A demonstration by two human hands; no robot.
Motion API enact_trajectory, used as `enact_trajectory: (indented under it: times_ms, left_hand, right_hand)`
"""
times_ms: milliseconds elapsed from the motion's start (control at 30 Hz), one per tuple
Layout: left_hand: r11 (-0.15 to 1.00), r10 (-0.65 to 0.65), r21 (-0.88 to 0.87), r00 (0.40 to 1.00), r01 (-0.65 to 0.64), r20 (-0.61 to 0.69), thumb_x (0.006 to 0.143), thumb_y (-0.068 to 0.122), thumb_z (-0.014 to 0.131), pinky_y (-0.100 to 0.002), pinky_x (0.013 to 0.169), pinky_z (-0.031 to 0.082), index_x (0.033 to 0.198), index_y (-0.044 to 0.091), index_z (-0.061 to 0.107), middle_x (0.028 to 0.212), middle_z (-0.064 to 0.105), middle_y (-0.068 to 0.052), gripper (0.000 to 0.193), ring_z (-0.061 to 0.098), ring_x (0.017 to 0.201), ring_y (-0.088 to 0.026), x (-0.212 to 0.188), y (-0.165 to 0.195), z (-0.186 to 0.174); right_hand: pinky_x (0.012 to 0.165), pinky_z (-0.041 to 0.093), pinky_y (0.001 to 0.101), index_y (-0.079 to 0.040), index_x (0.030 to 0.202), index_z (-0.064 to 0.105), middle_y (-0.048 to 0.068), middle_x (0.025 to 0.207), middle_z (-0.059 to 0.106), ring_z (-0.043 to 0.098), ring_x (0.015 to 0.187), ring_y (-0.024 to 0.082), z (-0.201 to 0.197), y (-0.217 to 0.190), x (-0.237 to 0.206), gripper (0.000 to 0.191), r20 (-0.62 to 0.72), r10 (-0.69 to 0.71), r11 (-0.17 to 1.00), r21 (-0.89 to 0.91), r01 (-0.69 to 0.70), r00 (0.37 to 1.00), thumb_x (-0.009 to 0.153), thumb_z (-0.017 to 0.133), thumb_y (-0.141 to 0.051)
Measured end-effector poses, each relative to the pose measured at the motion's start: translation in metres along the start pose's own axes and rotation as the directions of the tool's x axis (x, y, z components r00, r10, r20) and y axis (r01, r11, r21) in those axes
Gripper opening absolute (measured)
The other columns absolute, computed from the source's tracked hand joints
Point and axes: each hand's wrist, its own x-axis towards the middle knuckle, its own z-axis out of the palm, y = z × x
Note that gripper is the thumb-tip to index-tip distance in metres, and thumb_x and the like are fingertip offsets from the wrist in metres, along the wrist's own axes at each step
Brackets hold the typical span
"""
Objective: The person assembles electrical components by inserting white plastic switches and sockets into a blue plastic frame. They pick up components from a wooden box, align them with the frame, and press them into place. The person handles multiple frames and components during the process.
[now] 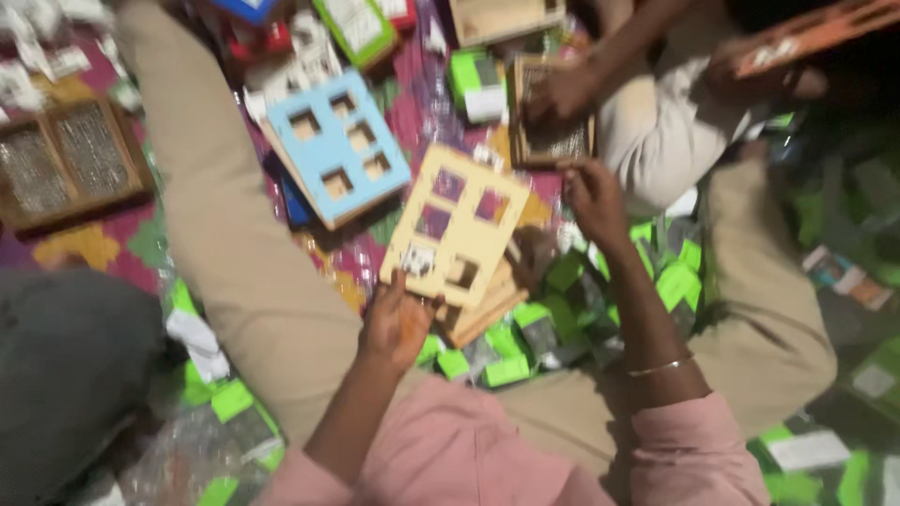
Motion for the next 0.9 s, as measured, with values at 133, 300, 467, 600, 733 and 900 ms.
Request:
enact_trajectory:
  times_ms: [133, 300, 467, 600, 733, 900]
  left_hand:
    - [0.999, -0.035, 0.035, 0.999, 0.036, -0.020, 0.106, 0.026, 0.057, -0.042, 0.095, 0.054, 0.136, 0.014, 0.054, 0.132, 0.064, -0.005, 0.032, 0.062, 0.121, -0.022, -0.002, 0.000, 0.001]
    - [0.997, -0.046, 0.067, 0.999, 0.046, -0.003, 0.108, 0.023, 0.054, -0.043, 0.096, 0.055, 0.142, 0.018, 0.049, 0.137, 0.060, -0.005, 0.035, 0.059, 0.124, -0.021, -0.001, -0.003, 0.009]
    - [0.991, -0.063, 0.116, 0.998, 0.065, -0.016, 0.107, 0.019, 0.051, -0.043, 0.092, 0.055, 0.143, 0.023, 0.043, 0.137, 0.058, -0.005, 0.037, 0.060, 0.123, -0.022, -0.002, -0.010, 0.016]
    - [0.988, -0.085, 0.132, 0.995, 0.076, 0.058, 0.109, 0.016, 0.052, -0.043, 0.093, 0.056, 0.143, 0.020, 0.043, 0.138, 0.058, -0.007, 0.036, 0.060, 0.123, -0.023, -0.006, -0.013, 0.017]
    - [0.979, -0.093, 0.189, 0.994, 0.081, 0.056, 0.107, 0.017, 0.053, -0.041, 0.089, 0.056, 0.143, 0.019, 0.043, 0.135, 0.057, -0.006, 0.037, 0.061, 0.119, -0.022, -0.004, -0.015, 0.017]
    - [0.958, -0.033, 0.287, 0.995, 0.004, 0.095, 0.109, 0.017, 0.053, -0.042, 0.088, 0.056, 0.141, 0.017, 0.043, 0.135, 0.058, -0.007, 0.034, 0.060, 0.118, -0.019, 0.000, -0.016, 0.014]
  right_hand:
    - [0.083, 0.056, 0.0267, -0.001, 0.120, 0.070, 0.006, 0.106, 0.071, 0.066, 0.095, 0.012, -0.016, -0.044, -0.049, 0.015, 0.034, 0.032, 0.975, 0.221, -0.039, 0.999, 0.107, 0.065, -0.006]
    - [0.090, 0.058, 0.0255, 0.001, 0.115, 0.072, 0.006, 0.112, 0.072, 0.070, 0.102, 0.012, 0.018, -0.107, -0.111, 0.015, 0.074, -0.130, 0.956, 0.275, 0.105, 0.989, 0.100, 0.072, 0.002]
    - [0.078, 0.058, 0.0247, -0.003, 0.110, 0.076, 0.008, 0.105, 0.076, 0.074, 0.091, 0.014, 0.058, -0.139, -0.146, 0.020, 0.124, -0.171, 0.984, 0.063, 0.165, 0.977, 0.092, 0.075, 0.005]
    - [0.080, 0.058, 0.0300, -0.006, 0.110, 0.075, 0.009, 0.105, 0.074, 0.072, 0.096, 0.023, 0.066, -0.141, -0.149, 0.028, 0.072, -0.347, 0.927, -0.123, 0.353, 0.935, 0.085, 0.078, 0.005]
    - [0.074, 0.056, 0.0314, -0.008, 0.107, 0.077, 0.010, 0.102, 0.072, 0.069, 0.091, 0.025, 0.063, -0.136, -0.145, 0.026, 0.084, -0.332, 0.930, -0.138, 0.341, 0.939, 0.084, 0.080, 0.004]
    - [0.077, 0.057, 0.0311, -0.007, 0.106, 0.077, 0.009, 0.101, 0.073, 0.070, 0.091, 0.022, 0.067, -0.129, -0.144, 0.025, 0.084, -0.295, 0.944, -0.127, 0.304, 0.952, 0.083, 0.080, 0.003]
